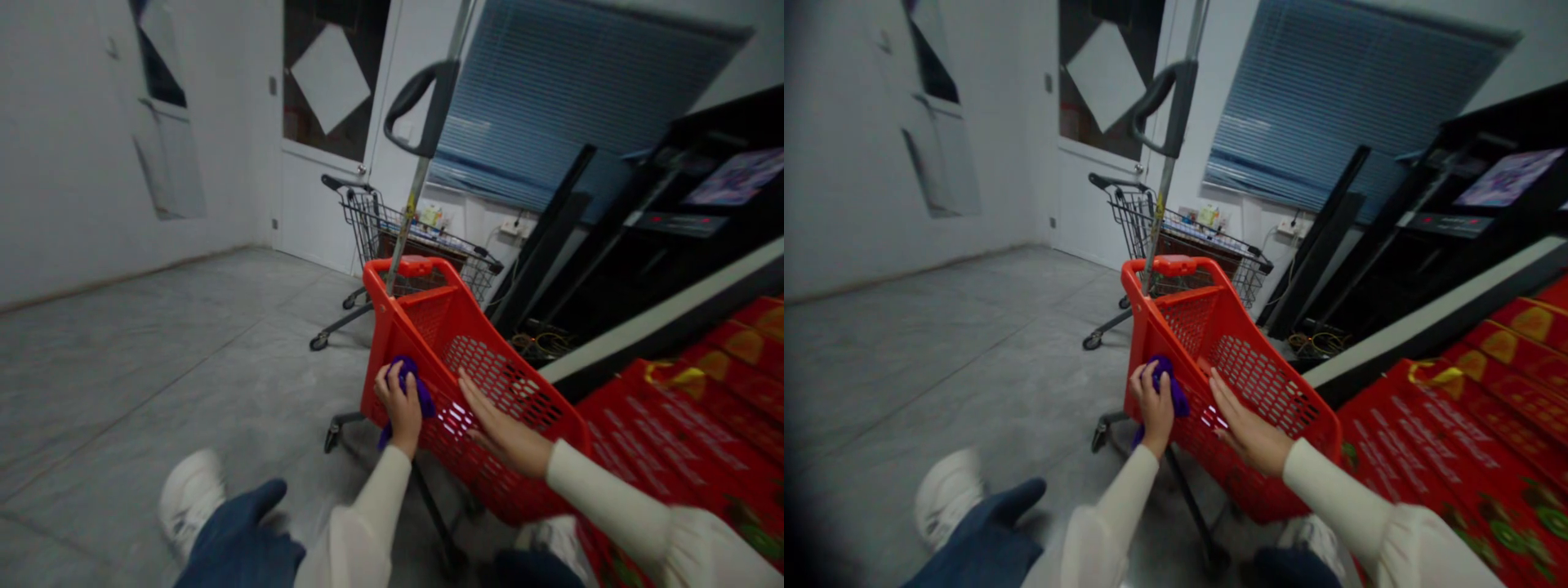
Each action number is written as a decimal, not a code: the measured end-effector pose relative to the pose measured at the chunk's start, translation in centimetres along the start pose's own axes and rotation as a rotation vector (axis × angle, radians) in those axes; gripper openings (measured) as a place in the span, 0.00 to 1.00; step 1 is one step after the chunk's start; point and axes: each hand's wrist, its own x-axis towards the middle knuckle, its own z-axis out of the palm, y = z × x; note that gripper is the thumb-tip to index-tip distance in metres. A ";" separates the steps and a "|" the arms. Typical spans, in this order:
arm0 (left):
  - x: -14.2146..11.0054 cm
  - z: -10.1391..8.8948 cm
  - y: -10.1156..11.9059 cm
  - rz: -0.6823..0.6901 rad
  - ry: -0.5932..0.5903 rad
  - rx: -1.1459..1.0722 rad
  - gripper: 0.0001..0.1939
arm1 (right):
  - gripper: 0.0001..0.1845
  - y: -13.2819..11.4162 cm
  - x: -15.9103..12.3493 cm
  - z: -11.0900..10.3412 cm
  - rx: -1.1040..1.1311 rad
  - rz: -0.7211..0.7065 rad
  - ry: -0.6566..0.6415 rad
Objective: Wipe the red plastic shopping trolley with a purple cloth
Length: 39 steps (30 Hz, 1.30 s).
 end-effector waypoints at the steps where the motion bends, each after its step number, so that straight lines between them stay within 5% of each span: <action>1: -0.6 0.2 0.2 0.000 -0.008 0.001 0.15 | 0.41 0.1 0.2 0.1 0.014 -0.014 0.012; 6: -6.4 0.5 0.0 0.082 -0.166 -0.027 0.15 | 0.41 -0.2 0.9 -0.2 0.094 -0.005 0.032; 13: -1.0 0.2 -2.0 -0.065 -0.015 -0.021 0.17 | 0.38 -0.7 -1.3 -0.6 0.172 0.131 0.034; 19: -8.0 0.4 -0.3 0.053 -0.202 -0.019 0.16 | 0.39 -0.6 -1.2 -0.3 0.130 0.110 0.034; 25: -1.8 0.7 -1.0 0.018 -0.002 -0.039 0.15 | 0.45 -0.3 -3.6 -0.9 0.015 0.067 -0.061; 28: -3.1 0.8 -0.2 0.037 -0.013 -0.040 0.15 | 0.41 -0.4 -4.0 -0.6 -0.010 0.067 -0.024; 32: -7.8 0.6 1.4 0.258 -0.213 -0.045 0.15 | 0.42 -1.0 -3.8 -0.3 -0.077 0.053 0.017; 39: -1.8 1.1 1.4 0.154 -0.057 -0.023 0.16 | 0.43 -1.7 -8.5 0.8 -0.357 -0.010 0.108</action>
